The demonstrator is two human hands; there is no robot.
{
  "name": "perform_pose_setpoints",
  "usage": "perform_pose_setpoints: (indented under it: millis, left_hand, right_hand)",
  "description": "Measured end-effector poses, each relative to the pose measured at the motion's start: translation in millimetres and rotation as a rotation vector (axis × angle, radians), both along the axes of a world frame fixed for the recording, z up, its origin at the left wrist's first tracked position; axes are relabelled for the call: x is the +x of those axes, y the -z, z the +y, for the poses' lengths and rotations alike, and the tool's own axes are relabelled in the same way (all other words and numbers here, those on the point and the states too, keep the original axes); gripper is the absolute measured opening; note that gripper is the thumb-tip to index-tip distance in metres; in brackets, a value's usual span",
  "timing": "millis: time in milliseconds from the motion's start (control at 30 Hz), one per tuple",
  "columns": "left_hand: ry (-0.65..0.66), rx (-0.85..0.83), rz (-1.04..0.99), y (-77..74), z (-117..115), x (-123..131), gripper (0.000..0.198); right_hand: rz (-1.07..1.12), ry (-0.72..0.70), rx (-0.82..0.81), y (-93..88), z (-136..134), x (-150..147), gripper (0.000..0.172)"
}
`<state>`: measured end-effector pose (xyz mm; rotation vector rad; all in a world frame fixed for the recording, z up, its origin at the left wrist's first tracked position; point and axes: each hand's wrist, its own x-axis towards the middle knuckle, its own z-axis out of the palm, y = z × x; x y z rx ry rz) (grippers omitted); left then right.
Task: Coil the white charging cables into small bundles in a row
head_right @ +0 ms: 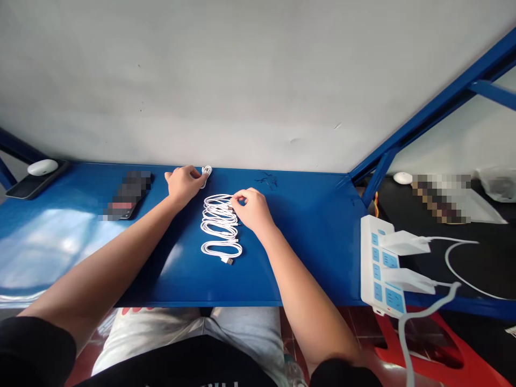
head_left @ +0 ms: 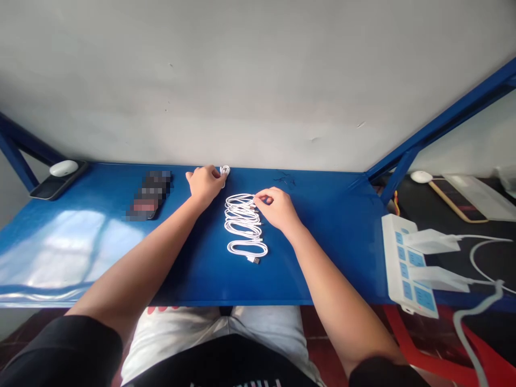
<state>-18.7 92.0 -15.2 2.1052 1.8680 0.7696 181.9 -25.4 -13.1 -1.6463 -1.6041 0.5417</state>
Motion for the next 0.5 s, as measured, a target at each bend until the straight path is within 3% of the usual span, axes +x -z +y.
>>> perform_pose_setpoints:
  millis: [133, 200, 267, 333, 500]
  left_hand:
    - [0.051, 0.104, -0.056, -6.0, -12, 0, 0.031]
    - [0.257, 0.094, -0.076, -10.5, -22, -1, 0.03]
    - [0.534, -0.001, -0.053, -14.4, -31, -3, 0.029]
    - [0.709, -0.105, -0.025, -16.7, -38, -4, 0.029]
    - [0.703, -0.219, -0.079, -17.2, -41, 1, 0.023]
  right_hand:
    - [-0.008, -0.075, -0.068, 2.4, -1, -1, 0.014]
    - [0.006, -0.089, -0.093, 2.3, 0, 0, 0.011]
    - [0.032, -0.074, -0.122, 1.4, 0, 3, 0.01]
    - [0.058, -0.053, -0.167, 0.9, 1, 7, 0.009]
    - [0.05, -0.031, -0.262, 2.7, 2, 13, 0.018]
